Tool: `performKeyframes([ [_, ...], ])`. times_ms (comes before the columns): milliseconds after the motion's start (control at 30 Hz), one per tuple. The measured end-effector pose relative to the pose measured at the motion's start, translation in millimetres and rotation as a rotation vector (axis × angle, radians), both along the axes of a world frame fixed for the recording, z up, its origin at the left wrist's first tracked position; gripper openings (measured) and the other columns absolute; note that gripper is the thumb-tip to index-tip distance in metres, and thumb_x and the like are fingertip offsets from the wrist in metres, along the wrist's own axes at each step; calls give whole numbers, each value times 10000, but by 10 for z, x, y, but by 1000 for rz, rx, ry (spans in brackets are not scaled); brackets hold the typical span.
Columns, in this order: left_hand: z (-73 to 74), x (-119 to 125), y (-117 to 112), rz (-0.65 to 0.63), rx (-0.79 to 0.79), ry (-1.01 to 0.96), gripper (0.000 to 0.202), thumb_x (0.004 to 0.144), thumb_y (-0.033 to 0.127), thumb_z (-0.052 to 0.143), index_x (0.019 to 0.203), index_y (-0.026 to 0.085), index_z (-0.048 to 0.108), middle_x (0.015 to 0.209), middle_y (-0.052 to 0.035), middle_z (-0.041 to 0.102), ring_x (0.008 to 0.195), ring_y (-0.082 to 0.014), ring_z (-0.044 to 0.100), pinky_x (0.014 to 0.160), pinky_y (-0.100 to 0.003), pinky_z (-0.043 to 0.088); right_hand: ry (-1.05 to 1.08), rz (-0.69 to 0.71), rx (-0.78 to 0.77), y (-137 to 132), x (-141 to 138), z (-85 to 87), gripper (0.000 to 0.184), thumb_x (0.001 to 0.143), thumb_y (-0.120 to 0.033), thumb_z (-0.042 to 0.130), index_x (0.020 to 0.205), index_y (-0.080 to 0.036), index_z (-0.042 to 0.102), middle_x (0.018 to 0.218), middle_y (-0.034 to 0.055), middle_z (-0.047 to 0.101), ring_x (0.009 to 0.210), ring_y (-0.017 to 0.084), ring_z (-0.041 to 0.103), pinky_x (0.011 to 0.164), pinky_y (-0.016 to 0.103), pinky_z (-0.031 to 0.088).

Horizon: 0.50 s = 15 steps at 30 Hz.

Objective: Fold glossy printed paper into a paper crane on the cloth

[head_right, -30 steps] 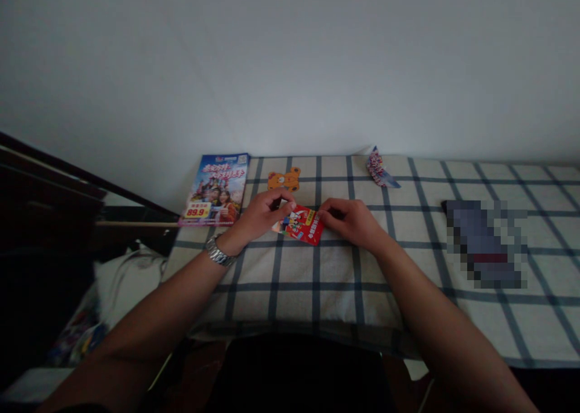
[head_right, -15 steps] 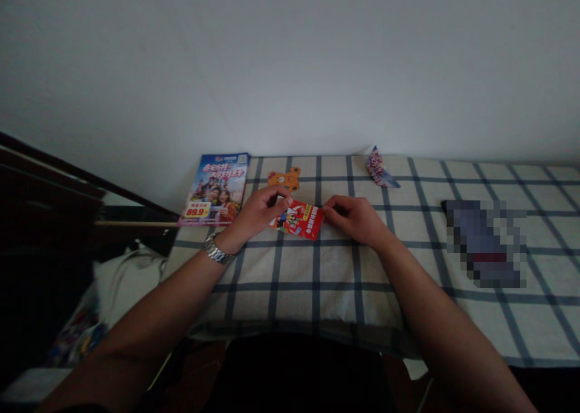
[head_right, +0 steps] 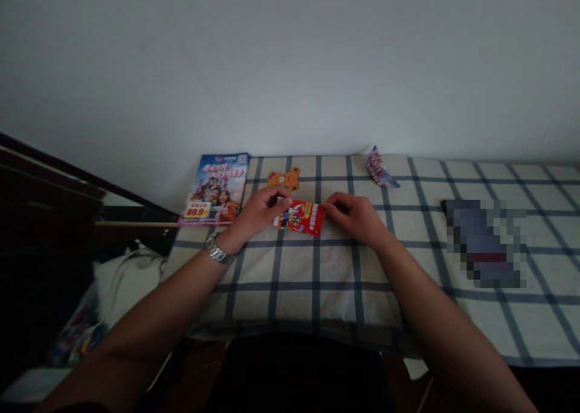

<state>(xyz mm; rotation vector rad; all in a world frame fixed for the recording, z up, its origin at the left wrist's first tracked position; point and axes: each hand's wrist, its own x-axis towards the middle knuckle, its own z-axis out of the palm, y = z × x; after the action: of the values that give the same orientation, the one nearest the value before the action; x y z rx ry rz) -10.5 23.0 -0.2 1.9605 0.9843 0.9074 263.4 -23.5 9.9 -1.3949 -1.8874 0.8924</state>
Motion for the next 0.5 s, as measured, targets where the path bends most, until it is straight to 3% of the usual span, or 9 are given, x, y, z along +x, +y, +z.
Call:
performKeyframes([
  [200,-16,-2,-34,19,74,104,152,1016,331,626,1018,198,698,920,-15,726,749,-151,637,712,-289,487,16,-50,1,14,4,-37,308,988,-488,606,914,-212,717,747,36,722,641,188,630,592,307,476],
  [333,4,8,-64,58,180,161,162,1012,252,637,1163,214,682,1143,-44,730,1014,-194,691,940,-368,544,-44,-66,48,34,25,-50,320,992,-487,595,910,-202,716,727,31,709,624,178,609,583,303,453],
  [433,40,12,-74,71,310,163,273,989,192,661,1260,231,648,1267,-71,677,1255,-236,616,1135,-459,483,-109,-85,88,45,39,-58,322,993,-479,589,918,-198,726,719,30,710,606,169,593,576,298,435],
  [500,61,7,-79,51,392,187,274,988,199,670,1259,237,651,1304,-80,648,1305,-251,583,1192,-498,442,-143,-90,104,51,45,-67,311,992,-464,589,922,-198,734,720,32,719,604,171,596,579,298,434],
])
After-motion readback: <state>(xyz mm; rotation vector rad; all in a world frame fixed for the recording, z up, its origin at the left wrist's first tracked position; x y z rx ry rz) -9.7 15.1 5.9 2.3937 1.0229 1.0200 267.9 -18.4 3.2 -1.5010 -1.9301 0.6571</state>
